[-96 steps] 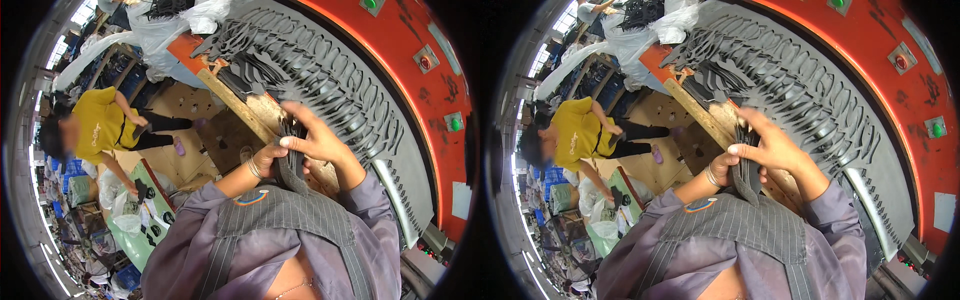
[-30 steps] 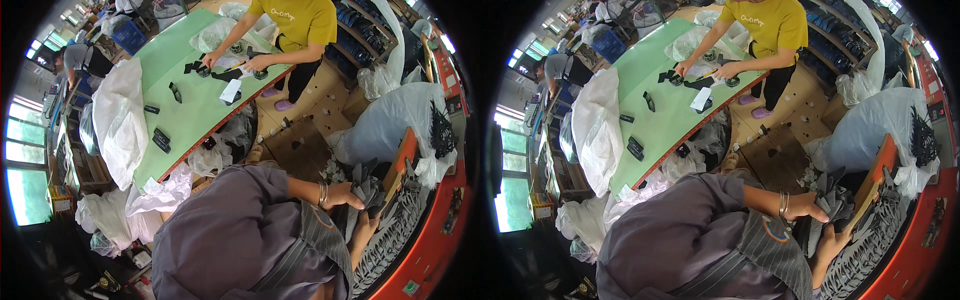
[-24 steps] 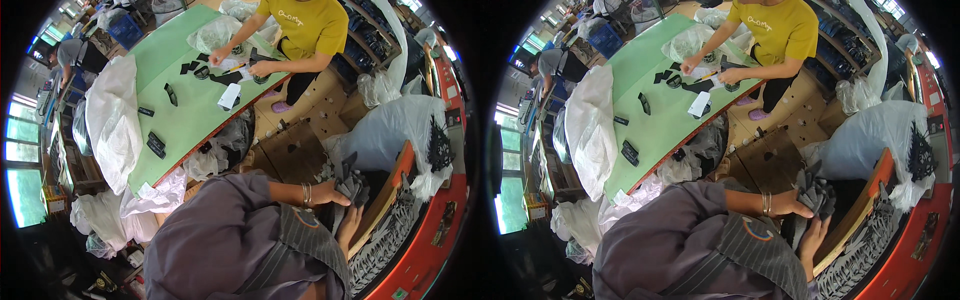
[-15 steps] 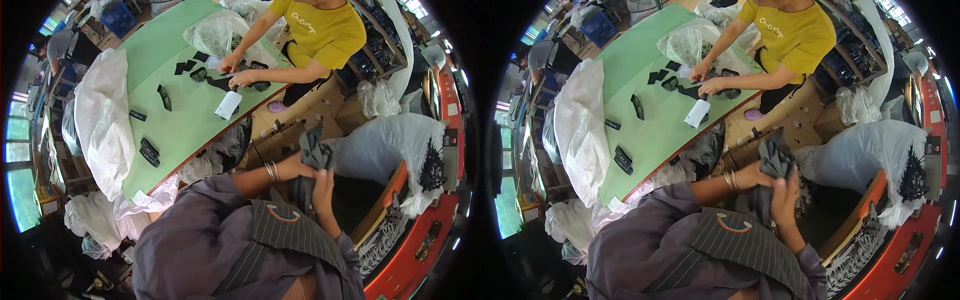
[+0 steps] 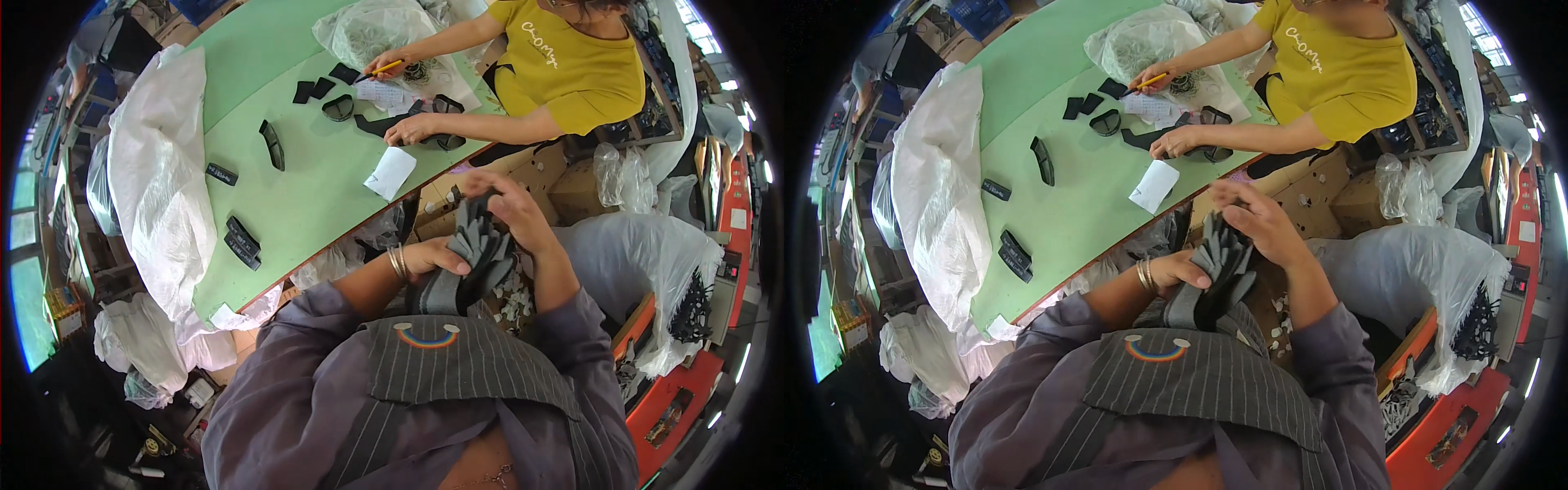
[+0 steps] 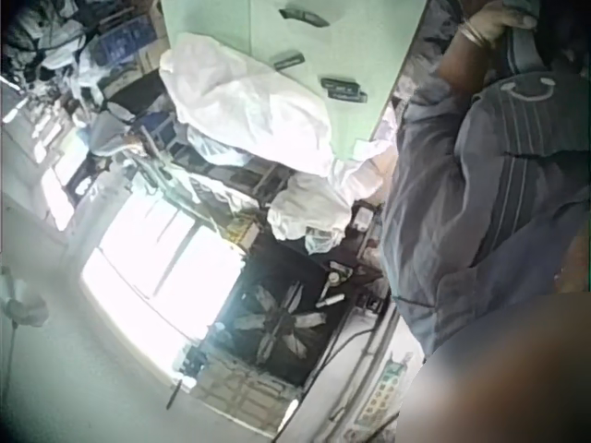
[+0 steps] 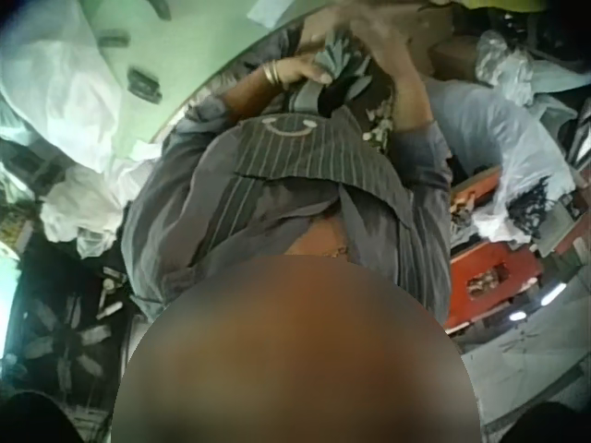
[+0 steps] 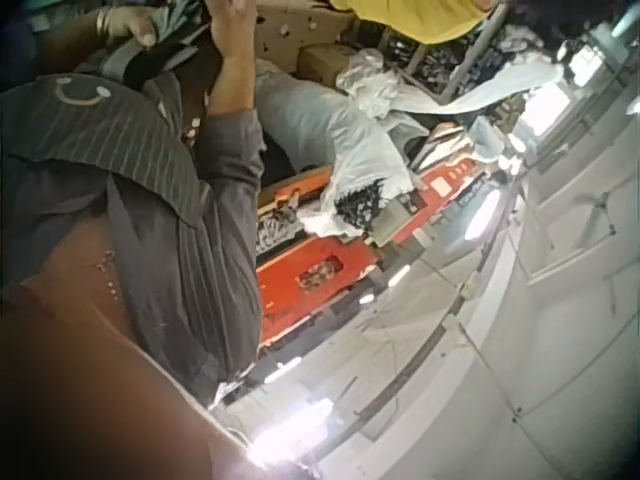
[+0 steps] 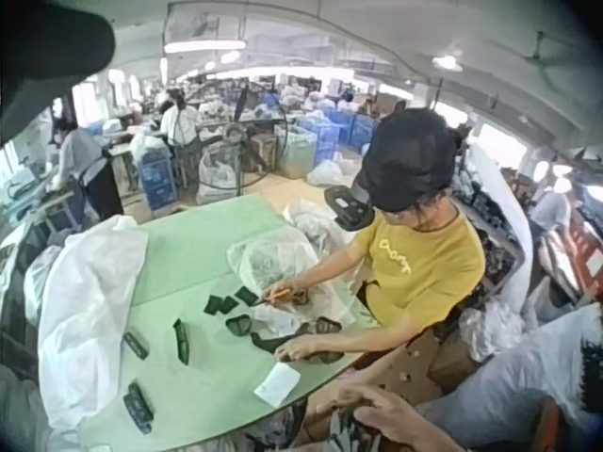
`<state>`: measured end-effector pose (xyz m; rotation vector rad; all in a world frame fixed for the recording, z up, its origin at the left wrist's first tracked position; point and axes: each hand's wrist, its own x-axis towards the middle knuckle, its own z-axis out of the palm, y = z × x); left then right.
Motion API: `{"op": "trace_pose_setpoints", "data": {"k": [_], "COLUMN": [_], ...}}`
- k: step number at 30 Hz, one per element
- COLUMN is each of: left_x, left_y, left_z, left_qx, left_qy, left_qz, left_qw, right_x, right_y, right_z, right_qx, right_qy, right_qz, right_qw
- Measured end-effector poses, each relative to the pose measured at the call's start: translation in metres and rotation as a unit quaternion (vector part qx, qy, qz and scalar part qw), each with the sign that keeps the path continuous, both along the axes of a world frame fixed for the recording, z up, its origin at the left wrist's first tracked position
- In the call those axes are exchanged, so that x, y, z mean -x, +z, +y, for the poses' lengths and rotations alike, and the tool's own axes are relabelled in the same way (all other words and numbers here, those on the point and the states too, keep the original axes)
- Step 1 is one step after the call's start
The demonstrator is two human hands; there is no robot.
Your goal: The recorder is arranging cut shoe components on a machine bed and then moves to a workbench to sort and mark them with a pencil.
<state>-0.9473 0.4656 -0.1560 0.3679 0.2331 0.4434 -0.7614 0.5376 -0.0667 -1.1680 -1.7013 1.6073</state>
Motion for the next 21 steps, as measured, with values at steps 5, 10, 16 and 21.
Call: {"op": "trace_pose_setpoints", "data": {"k": [5, 10, 16, 21], "left_x": [0.035, 0.054, 0.049, 0.040], "left_y": [-0.005, -0.005, 0.012, 0.013], "left_z": [-0.009, -0.009, 0.000, -0.002], "left_qx": [0.052, 0.041, -0.069, -0.041], "left_qy": [0.076, 0.090, 0.129, 0.189], "left_qz": [0.046, 0.066, 0.189, 0.236], "left_qw": [0.995, 0.993, 0.971, 0.952], "right_x": [0.037, 0.063, 0.069, 0.070], "right_y": [-0.003, -0.012, -0.020, -0.039], "right_z": [0.011, -0.001, 0.012, 0.060], "right_qx": [0.061, -0.125, -0.135, -0.146], "right_qy": [0.130, 0.154, 0.164, 0.236], "right_qz": [-0.002, -0.008, 0.044, 0.149], "right_qw": [0.990, 0.980, 0.976, 0.949]}}
